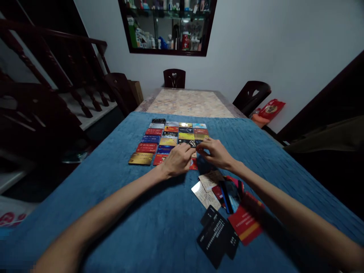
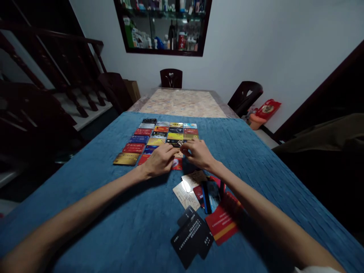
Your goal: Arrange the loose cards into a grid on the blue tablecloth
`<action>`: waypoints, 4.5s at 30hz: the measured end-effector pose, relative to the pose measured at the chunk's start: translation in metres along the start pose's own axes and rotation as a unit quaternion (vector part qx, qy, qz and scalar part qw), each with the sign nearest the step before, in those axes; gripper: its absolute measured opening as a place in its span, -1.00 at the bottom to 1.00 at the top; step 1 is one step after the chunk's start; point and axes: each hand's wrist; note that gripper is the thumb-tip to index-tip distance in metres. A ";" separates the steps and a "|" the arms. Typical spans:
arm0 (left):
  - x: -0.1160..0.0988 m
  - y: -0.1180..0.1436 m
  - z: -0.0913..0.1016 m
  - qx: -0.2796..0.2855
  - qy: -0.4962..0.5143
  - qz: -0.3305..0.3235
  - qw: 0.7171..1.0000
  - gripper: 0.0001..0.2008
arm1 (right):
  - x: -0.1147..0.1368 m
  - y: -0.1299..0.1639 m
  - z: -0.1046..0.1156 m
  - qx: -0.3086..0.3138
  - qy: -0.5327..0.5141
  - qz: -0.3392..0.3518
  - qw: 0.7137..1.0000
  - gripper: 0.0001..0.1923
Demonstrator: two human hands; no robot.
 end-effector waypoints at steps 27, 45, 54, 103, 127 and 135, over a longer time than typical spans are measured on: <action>-0.064 0.020 -0.023 0.034 0.133 -0.020 0.990 -0.76 | -0.007 0.091 -0.007 0.005 -0.088 -0.061 0.994 -0.84; -0.055 0.022 -0.038 -0.037 0.153 0.042 0.987 -0.80 | -0.010 0.099 0.001 0.020 -0.138 -0.032 0.990 -0.73; -0.056 0.019 -0.029 -0.028 0.239 0.068 0.968 -0.85 | -0.014 0.098 0.001 -0.037 -0.120 -0.025 0.992 -0.79; -0.052 0.022 -0.036 -0.067 0.162 0.081 0.981 -0.63 | -0.018 0.100 -0.019 -0.139 -0.027 -0.038 0.989 -0.80; -0.047 0.022 -0.043 -0.194 0.185 0.065 0.961 -0.63 | -0.011 0.098 -0.013 -0.183 0.044 0.025 0.982 -0.63; -0.047 0.022 -0.042 -0.187 0.209 0.074 0.957 -0.63 | -0.009 0.099 -0.010 -0.199 0.081 0.005 0.977 -0.58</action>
Point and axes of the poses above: each hand's wrist, its own y-axis away from the middle knuckle, its own z-axis out of the back of the hand, x = y × z, and after that the axes turned 3 degrees about -z, right-handed
